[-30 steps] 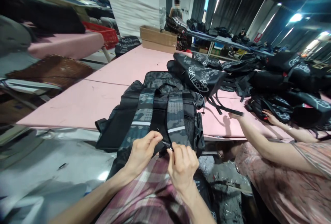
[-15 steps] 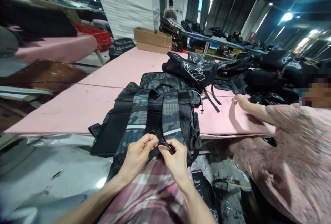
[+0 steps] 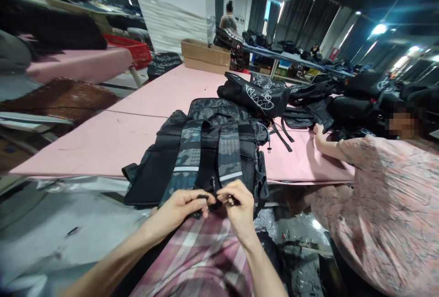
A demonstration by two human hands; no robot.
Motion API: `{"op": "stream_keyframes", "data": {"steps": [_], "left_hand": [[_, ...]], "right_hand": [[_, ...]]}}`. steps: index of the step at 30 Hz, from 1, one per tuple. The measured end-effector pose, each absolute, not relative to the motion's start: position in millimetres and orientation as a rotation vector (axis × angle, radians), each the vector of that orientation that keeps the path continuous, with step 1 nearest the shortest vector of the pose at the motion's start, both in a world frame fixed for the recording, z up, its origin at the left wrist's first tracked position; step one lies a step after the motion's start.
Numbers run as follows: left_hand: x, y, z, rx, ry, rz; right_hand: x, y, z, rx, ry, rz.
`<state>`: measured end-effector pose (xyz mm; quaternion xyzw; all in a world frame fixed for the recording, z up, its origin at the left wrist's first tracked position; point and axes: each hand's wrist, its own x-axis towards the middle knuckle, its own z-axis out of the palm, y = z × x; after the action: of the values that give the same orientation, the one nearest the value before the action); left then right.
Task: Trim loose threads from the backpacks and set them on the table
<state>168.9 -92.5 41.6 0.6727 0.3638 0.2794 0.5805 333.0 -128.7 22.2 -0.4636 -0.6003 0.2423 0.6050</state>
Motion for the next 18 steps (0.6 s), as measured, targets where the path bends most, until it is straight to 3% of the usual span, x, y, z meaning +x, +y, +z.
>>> {"op": "stream_keyframes", "data": {"steps": [4,7,14,18], "left_hand": [[174,-101,29,2.203,1.14,1.164],[179,-106,24,2.396,1.112,1.331],[178,-99,48,1.613,0.958,0.818],[180,-97,55,1.266,0.932,0.703]], "right_hand": [[321,-133,26,-1.213,-1.314,0.627],[314,-134,28,-1.242,-1.331,0.646],[326,-132,38,-1.201,-1.309,0.776],[327,-129,39,-1.231,-1.303,0.746]]}}
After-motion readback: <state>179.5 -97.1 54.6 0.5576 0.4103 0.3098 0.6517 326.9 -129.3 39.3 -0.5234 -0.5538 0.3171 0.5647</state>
